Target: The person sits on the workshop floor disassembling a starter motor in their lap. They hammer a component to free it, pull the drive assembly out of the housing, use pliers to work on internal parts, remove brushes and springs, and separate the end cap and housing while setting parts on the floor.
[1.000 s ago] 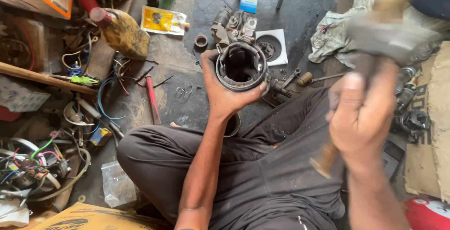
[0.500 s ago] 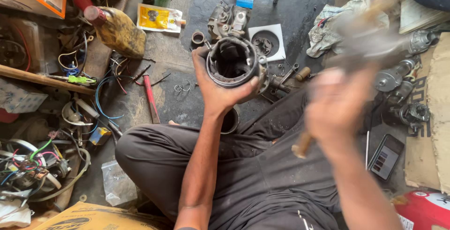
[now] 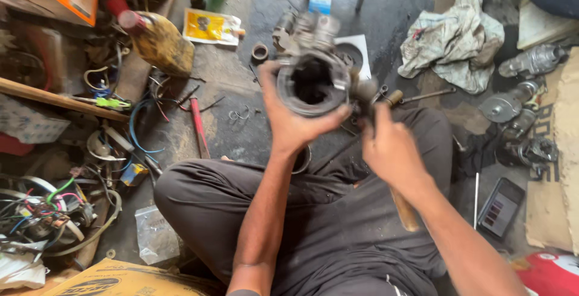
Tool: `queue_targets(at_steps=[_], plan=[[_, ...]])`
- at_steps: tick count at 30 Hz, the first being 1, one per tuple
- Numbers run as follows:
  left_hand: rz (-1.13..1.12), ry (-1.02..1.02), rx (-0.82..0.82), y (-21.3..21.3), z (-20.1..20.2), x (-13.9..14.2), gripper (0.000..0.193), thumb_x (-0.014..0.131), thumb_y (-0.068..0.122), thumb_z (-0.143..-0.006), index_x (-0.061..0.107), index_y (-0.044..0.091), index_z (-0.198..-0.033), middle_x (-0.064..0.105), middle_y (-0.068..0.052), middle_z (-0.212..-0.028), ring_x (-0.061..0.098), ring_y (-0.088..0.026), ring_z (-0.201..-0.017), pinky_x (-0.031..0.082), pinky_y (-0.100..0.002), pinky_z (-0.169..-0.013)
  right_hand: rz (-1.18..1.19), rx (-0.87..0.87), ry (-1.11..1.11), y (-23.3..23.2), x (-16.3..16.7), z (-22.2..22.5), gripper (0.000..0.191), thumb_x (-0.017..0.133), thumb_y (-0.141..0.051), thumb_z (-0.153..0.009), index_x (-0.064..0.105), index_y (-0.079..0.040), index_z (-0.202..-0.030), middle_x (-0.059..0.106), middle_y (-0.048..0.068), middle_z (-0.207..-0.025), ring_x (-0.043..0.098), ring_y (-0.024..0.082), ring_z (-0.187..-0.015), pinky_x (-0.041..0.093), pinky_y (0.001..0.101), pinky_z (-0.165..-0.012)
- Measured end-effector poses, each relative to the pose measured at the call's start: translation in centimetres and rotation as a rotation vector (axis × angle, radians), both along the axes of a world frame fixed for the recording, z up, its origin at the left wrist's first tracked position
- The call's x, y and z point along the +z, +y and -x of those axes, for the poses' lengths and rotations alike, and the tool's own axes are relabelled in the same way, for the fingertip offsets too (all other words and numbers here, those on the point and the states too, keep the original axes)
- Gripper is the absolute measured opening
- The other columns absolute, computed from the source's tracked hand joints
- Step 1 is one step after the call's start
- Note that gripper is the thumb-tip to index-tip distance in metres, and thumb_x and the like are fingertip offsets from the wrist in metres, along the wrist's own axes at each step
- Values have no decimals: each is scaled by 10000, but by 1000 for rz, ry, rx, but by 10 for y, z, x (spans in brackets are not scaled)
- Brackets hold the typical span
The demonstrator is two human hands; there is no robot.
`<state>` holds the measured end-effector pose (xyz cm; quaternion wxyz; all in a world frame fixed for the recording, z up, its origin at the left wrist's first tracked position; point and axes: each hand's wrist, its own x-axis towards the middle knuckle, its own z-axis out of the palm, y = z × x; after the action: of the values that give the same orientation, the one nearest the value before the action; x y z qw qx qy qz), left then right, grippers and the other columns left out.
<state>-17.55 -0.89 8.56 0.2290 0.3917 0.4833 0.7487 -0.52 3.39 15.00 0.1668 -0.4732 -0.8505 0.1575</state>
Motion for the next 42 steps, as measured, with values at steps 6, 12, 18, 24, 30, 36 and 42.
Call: queue_targets(at_steps=[6,12,18,24,30,36,42], plan=[[61,60,99,2,-2,-2,879,978,196,-625,416,51,-1285,603,-106,-1203,649,-179,-1137,552,-334,-1034,60,-137,-42,9,15,-34,310,580,-317,-1062,569,-9,-1036,629,312,-731,652,502,-710,485,587,-628],[59,23,69,5,-2,-6,896,979,187,-601,403,55,-1275,577,-104,-1183,628,-175,-1109,552,-334,-1003,-49,31,84,6,-19,-5,215,571,-241,-1042,595,-35,-1100,656,289,-773,644,506,-755,508,573,-714],[38,-59,43,11,1,-13,886,971,184,-635,386,53,-1287,600,-107,-1222,648,-182,-1154,553,-338,-1054,33,-119,63,17,8,-40,307,575,-304,-1059,582,4,-1056,636,258,-767,665,471,-719,507,558,-650],[50,-4,56,8,0,-14,911,969,220,-624,382,53,-1300,597,-96,-1184,647,-180,-1104,559,-341,-1021,192,-114,90,4,-18,-9,256,545,-244,-1027,548,6,-1084,613,316,-760,587,550,-759,438,618,-691],[148,243,125,27,1,-27,839,1006,226,-602,491,38,-1236,624,-104,-1156,677,-220,-1077,574,-360,-964,225,1,183,24,-76,-32,281,578,-256,-1079,576,24,-1066,639,283,-776,655,495,-854,518,494,-598],[6,-103,168,51,5,-54,871,967,202,-637,433,33,-1304,587,-113,-1231,623,-208,-1146,523,-357,-1037,710,-298,398,36,-75,-38,257,520,-303,-1013,615,-70,-1060,533,11,-610,483,122,-404,403,317,-379],[-18,-385,175,46,34,-74,906,930,136,-661,404,39,-1393,625,-121,-1264,650,-207,-1132,534,-364,-1018,734,-338,388,31,-92,-41,359,523,-333,-1058,562,20,-1003,554,65,-629,516,170,-415,424,342,-389]])
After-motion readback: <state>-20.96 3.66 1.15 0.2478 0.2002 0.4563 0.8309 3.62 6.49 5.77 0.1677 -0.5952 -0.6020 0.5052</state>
